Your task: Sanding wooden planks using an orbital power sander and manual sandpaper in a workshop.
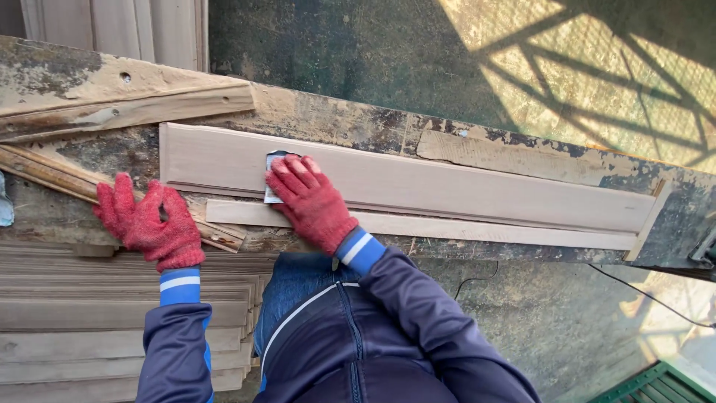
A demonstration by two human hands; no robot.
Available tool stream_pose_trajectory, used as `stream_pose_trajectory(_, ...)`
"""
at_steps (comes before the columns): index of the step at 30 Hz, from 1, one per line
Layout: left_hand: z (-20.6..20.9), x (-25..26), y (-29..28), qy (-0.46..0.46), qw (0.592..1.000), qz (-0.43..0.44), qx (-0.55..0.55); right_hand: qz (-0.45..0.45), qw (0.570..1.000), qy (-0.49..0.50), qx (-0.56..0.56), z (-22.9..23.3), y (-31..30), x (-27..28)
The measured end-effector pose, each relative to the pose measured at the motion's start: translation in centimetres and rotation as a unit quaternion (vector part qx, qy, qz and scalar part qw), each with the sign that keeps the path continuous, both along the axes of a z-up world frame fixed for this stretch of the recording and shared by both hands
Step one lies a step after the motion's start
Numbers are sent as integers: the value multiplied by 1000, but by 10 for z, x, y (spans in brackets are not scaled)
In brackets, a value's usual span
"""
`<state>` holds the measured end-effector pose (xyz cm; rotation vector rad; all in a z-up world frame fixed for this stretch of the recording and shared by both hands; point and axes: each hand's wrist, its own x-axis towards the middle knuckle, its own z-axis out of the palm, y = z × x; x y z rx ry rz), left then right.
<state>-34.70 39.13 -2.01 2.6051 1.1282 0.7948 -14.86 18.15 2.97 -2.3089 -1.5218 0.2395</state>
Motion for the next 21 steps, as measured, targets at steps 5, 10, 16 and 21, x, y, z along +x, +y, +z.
stream_pose_trajectory(5,3,-2,-1,-3,1000,-7,-10,-59,997,15,-40,1,-159,42)
stream_pose_trajectory(10,3,2,-1,-2,1000,-8,-6,-201,978,-9,-60,-15,-263,39)
stream_pose_trajectory(16,8,5,-2,-14,1000,-1,-11,-54,998,-1,-39,-3,-85,0)
stream_pose_trajectory(21,6,2,-2,-16,1000,-3,-24,33,999,28,12,5,-47,10)
